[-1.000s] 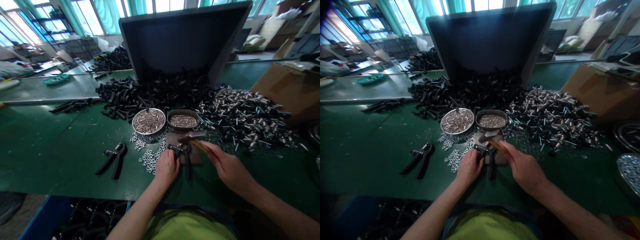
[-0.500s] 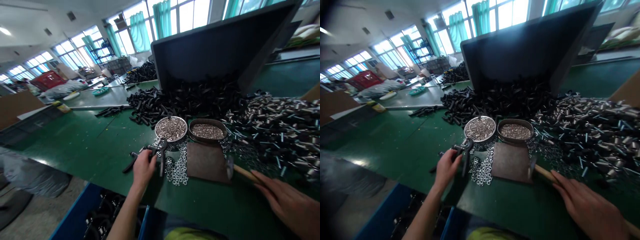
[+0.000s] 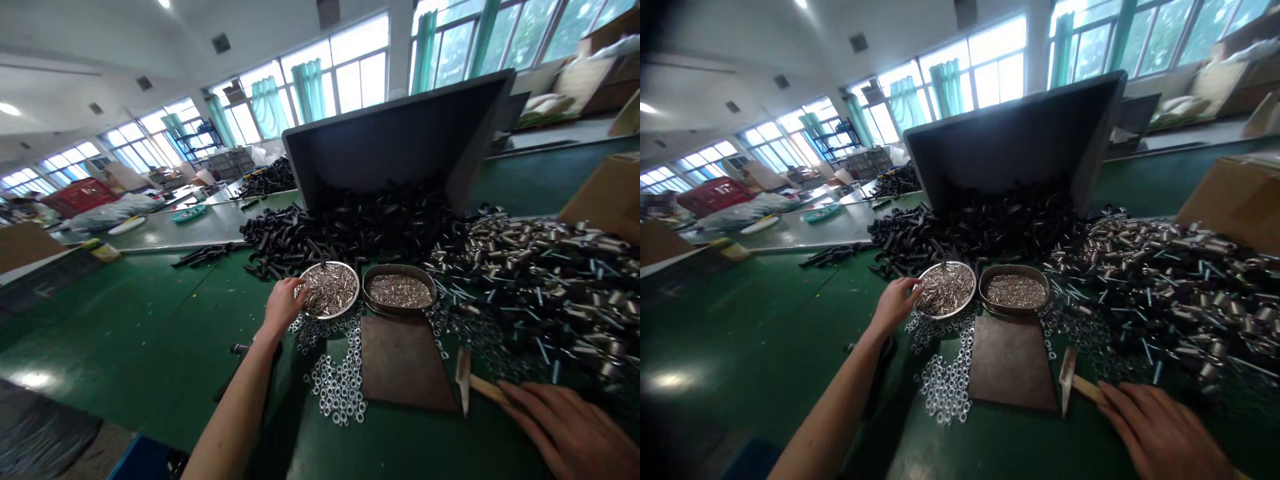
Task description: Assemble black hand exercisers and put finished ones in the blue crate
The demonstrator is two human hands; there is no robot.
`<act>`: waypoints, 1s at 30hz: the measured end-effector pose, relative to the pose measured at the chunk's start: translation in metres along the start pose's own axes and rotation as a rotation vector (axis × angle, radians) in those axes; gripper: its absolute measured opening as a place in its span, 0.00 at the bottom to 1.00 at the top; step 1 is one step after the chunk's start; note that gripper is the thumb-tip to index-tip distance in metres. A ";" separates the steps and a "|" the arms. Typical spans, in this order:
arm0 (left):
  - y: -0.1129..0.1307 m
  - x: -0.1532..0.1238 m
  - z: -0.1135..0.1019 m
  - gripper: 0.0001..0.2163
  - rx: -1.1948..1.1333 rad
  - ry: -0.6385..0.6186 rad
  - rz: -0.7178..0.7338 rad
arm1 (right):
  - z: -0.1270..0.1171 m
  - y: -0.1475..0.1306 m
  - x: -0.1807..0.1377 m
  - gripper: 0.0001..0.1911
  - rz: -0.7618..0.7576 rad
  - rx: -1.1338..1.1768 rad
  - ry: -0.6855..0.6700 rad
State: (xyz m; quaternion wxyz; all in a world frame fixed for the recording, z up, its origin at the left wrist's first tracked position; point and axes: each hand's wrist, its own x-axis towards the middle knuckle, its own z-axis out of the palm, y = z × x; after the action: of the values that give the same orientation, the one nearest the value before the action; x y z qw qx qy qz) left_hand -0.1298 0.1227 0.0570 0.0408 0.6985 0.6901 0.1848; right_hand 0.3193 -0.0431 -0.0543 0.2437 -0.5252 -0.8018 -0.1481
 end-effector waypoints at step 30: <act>0.063 -0.045 -0.009 0.07 -1.694 -0.099 -0.802 | 0.029 0.112 0.212 0.11 0.477 -0.141 -0.360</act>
State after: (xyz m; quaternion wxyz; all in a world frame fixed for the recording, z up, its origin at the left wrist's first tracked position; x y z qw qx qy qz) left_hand -0.0715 0.0741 0.0758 0.6259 0.1530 0.5123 0.5677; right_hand 0.3452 0.1800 0.0355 0.0884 -0.7320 -0.6739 -0.0466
